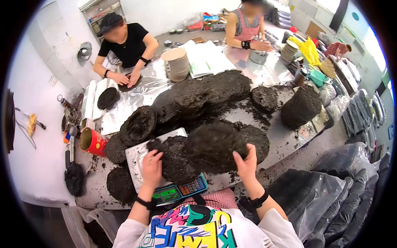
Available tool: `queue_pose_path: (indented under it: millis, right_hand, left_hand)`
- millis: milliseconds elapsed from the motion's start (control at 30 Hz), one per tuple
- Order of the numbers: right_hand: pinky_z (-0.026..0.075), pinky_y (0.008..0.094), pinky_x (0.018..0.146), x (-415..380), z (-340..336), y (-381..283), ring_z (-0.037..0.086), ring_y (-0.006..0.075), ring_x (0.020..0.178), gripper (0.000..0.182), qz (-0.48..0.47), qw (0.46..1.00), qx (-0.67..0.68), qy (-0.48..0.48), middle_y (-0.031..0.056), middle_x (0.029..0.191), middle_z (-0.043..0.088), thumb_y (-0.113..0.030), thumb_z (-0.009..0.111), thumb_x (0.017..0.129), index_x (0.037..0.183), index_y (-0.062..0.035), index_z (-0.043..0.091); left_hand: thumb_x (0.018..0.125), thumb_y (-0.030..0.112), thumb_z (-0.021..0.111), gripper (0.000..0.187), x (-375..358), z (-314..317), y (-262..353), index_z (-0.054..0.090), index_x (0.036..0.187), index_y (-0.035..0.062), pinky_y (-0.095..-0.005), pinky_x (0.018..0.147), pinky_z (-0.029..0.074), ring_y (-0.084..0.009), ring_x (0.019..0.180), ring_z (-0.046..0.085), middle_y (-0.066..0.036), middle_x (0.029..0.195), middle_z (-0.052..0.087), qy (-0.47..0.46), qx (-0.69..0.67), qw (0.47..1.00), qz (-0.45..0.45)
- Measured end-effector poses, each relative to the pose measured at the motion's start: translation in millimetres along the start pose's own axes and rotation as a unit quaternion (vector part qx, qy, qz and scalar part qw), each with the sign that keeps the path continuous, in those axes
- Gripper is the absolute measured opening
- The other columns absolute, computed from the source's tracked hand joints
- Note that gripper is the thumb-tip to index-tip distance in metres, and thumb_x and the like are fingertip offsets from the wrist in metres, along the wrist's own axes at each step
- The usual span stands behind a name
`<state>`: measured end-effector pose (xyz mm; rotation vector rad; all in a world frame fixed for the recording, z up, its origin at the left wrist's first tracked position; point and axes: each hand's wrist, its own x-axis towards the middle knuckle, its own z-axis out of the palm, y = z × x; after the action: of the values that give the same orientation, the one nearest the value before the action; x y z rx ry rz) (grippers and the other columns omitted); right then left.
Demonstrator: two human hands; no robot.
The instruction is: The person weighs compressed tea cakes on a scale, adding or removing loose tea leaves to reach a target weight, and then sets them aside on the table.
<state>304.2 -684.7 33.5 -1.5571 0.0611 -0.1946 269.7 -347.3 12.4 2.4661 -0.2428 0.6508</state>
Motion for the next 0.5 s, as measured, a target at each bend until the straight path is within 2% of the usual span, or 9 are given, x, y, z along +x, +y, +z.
queue_pose_path:
  millis: [33,100,167,200,233,267,300,367,500]
  right_hand:
    - [0.048,0.0301,0.079,8,11,4,0.056,0.0151,0.095,0.024,0.076,0.985,0.153,0.005,0.0073,0.105,0.056,-0.001,0.056,0.086,0.107,-0.0017,0.045]
    - [0.045,0.0325,0.086,9,39,-1,0.054,0.0192,0.101,0.036,0.226,0.942,0.247,0.019,0.0092,0.112,0.054,-0.003,0.057,0.086,0.119,-0.0010,0.043]
    - [0.044,0.0332,0.088,4,68,8,0.054,0.0198,0.102,0.037,0.278,0.912,0.301,-0.008,0.0101,0.113,0.054,-0.003,0.057,0.086,0.120,-0.0006,0.043]
    - [0.044,0.0330,0.088,2,79,22,0.054,0.0200,0.102,0.037,0.269,0.909,0.315,-0.041,0.0102,0.114,0.054,-0.003,0.057,0.086,0.121,-0.0004,0.043]
    - [0.044,0.0329,0.088,1,88,38,0.054,0.0201,0.102,0.038,0.258,0.906,0.328,-0.072,0.0103,0.114,0.054,-0.004,0.057,0.086,0.121,-0.0002,0.043]
    - [0.044,0.0324,0.088,-1,95,48,0.054,0.0203,0.101,0.039,0.248,0.928,0.266,-0.080,0.0106,0.115,0.054,-0.004,0.057,0.087,0.122,0.0010,0.042]
    - [0.045,0.0321,0.086,-5,101,60,0.054,0.0198,0.101,0.041,0.189,0.966,0.156,-0.080,0.0120,0.115,0.054,-0.005,0.058,0.086,0.123,0.0010,0.041]
    - [0.046,0.0320,0.084,0,90,75,0.055,0.0202,0.101,0.045,0.051,0.995,-0.036,-0.082,0.0132,0.113,0.055,-0.007,0.061,0.083,0.123,0.0004,0.042]
    - [0.046,0.0338,0.084,43,36,173,0.055,0.0218,0.101,0.049,0.090,0.981,-0.160,-0.056,0.0139,0.113,0.055,-0.007,0.065,0.079,0.123,-0.0004,0.043]
  left_hand:
    - [0.077,0.001,0.057,0.030,7,9,4,0.060,0.107,0.0041,-0.0411,0.089,0.043,-0.0357,0.102,0.053,-0.016,0.108,0.056,-0.020,-0.026,0.999,0.032]
    - [0.075,0.003,0.059,0.019,12,27,13,0.063,0.093,0.0022,-0.0407,0.082,0.046,-0.0357,0.096,0.055,-0.017,0.098,0.059,-0.109,-0.127,0.984,0.063]
    - [0.072,0.003,0.060,0.004,-1,30,7,0.061,0.074,0.0011,-0.0398,0.071,0.047,-0.0340,0.089,0.056,-0.018,0.089,0.061,-0.220,-0.050,0.964,0.140]
    - [0.071,0.004,0.057,0.009,-10,27,6,0.055,0.062,0.0010,-0.0383,0.062,0.046,-0.0322,0.078,0.056,-0.017,0.078,0.059,-0.121,-0.078,0.980,0.136]
    - [0.072,0.003,0.055,0.009,-16,23,2,0.055,0.063,0.0013,-0.0372,0.061,0.046,-0.0309,0.073,0.057,-0.016,0.076,0.059,-0.003,-0.071,0.994,0.080]
    - [0.073,0.002,0.052,0.009,-22,17,-4,0.054,0.064,0.0015,-0.0360,0.060,0.046,-0.0295,0.069,0.057,-0.014,0.074,0.058,0.114,-0.065,0.991,0.023]
    - [0.074,-0.001,0.047,0.012,-31,5,-13,0.053,0.065,0.0020,-0.0330,0.060,0.045,-0.0257,0.064,0.056,-0.012,0.072,0.057,0.161,-0.111,0.979,-0.050]
    - [0.074,-0.006,0.043,0.014,-62,-27,-32,0.052,0.066,0.0006,-0.0286,0.065,0.044,-0.0210,0.067,0.054,-0.010,0.071,0.055,0.201,-0.095,0.959,-0.175]
    - [0.077,-0.007,0.042,0.014,-129,-60,-38,0.052,0.070,-0.0012,-0.0266,0.065,0.042,-0.0190,0.067,0.053,-0.009,0.073,0.054,0.211,-0.050,0.925,-0.311]
